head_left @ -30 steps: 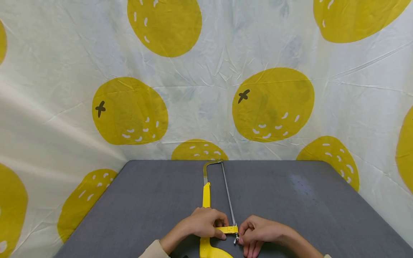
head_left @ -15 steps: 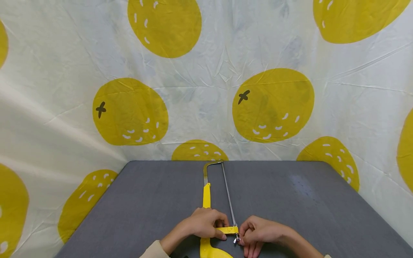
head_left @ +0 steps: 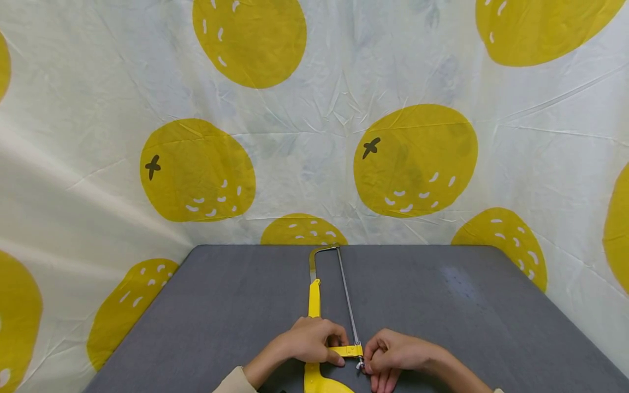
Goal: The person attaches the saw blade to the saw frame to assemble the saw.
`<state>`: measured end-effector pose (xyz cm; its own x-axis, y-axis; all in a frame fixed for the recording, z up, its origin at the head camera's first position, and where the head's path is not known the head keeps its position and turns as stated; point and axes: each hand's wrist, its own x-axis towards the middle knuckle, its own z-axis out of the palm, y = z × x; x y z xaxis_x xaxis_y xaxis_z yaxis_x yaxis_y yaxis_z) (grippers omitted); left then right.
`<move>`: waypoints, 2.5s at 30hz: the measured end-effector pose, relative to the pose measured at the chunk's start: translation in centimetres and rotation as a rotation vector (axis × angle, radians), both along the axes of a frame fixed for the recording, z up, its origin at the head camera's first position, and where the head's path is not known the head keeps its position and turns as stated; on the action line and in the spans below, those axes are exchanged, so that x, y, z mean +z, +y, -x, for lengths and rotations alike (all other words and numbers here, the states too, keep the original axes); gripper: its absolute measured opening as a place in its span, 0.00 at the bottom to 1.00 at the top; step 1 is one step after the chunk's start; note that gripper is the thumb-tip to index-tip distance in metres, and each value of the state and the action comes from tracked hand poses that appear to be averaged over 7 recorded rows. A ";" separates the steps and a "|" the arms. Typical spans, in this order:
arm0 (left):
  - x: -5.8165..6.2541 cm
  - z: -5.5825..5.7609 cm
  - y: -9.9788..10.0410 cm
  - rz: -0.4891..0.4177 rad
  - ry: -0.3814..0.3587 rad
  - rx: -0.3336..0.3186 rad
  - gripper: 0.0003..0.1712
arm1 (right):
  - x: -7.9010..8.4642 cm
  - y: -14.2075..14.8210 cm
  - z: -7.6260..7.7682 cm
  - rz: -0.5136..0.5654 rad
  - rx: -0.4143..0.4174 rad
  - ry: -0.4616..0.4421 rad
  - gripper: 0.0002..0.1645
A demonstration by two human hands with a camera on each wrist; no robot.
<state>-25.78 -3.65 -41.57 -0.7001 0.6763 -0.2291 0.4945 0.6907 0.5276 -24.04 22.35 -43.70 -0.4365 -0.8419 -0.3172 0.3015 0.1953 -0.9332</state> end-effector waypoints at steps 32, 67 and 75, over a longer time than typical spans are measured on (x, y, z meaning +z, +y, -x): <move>-0.3 0.2 -0.2 -0.013 0.007 -0.017 0.07 | -0.1 -0.2 -0.2 -0.005 -0.032 0.027 0.08; -0.1 0.0 -0.1 -0.015 0.005 -0.019 0.07 | 0.2 -0.1 -0.2 0.001 -0.018 0.029 0.09; 0.0 0.1 0.0 -0.022 0.008 -0.021 0.06 | 0.7 -0.2 -0.1 -0.018 -0.002 0.014 0.08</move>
<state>-25.89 -3.69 -41.57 -0.6875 0.6957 -0.2083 0.5133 0.6684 0.5383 -23.93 22.16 -42.96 -0.4425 -0.8353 -0.3262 0.2887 0.2117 -0.9337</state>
